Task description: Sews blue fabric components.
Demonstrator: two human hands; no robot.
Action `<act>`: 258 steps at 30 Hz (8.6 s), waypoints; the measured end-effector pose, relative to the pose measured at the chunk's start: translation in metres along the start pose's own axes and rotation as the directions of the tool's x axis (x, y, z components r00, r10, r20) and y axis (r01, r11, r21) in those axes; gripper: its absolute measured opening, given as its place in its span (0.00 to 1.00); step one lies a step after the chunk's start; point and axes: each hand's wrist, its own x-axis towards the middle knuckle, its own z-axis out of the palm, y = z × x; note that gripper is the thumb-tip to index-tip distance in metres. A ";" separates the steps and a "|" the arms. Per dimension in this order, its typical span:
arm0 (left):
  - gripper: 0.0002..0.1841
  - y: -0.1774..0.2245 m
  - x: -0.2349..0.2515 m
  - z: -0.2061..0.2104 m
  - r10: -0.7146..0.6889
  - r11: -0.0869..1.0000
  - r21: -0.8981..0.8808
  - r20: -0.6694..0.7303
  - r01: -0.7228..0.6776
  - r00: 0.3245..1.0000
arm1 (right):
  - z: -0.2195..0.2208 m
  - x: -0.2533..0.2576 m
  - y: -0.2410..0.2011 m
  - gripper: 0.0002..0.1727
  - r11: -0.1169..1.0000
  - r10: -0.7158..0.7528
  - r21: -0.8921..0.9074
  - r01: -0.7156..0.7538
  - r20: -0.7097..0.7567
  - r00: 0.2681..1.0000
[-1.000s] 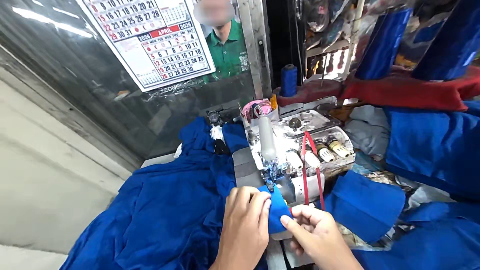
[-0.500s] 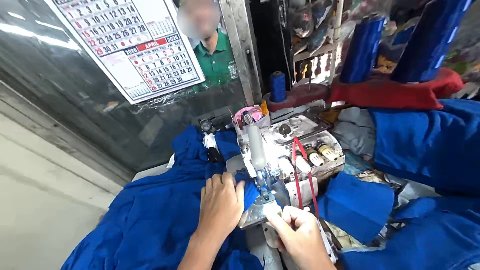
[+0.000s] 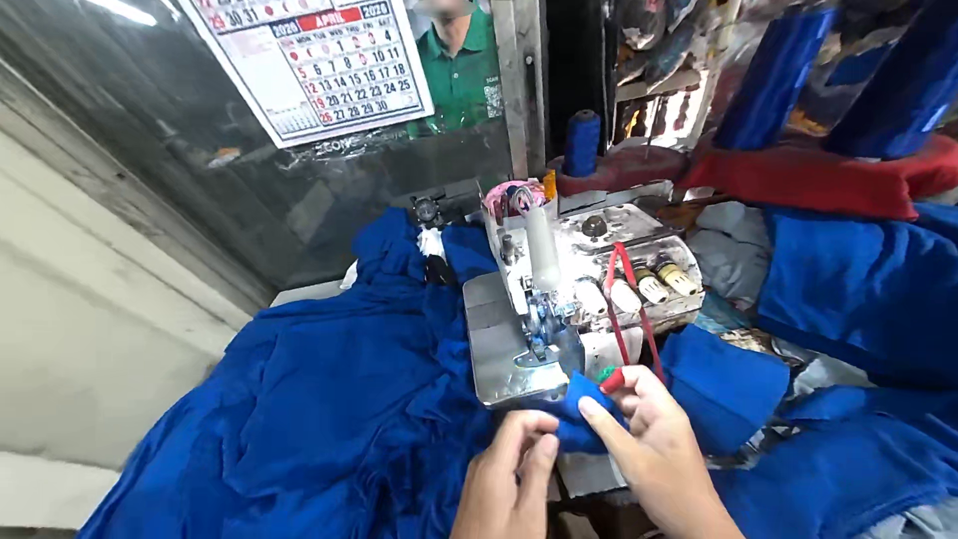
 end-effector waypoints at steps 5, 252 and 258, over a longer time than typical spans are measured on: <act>0.11 -0.008 -0.028 0.007 -0.060 0.970 -0.244 -0.254 -0.004 0.965 | -0.013 -0.034 -0.001 0.27 0.996 -0.038 0.086 0.024 0.161 0.986; 0.10 0.046 0.128 -0.096 -0.003 0.663 0.597 0.606 -0.452 0.795 | -0.022 0.001 -0.059 0.14 0.966 -0.125 -0.196 0.170 0.221 0.967; 0.07 0.048 0.120 -0.094 0.189 0.597 0.641 0.473 -0.483 0.861 | 0.023 0.059 -0.075 0.15 0.920 0.143 -0.390 0.049 0.449 0.882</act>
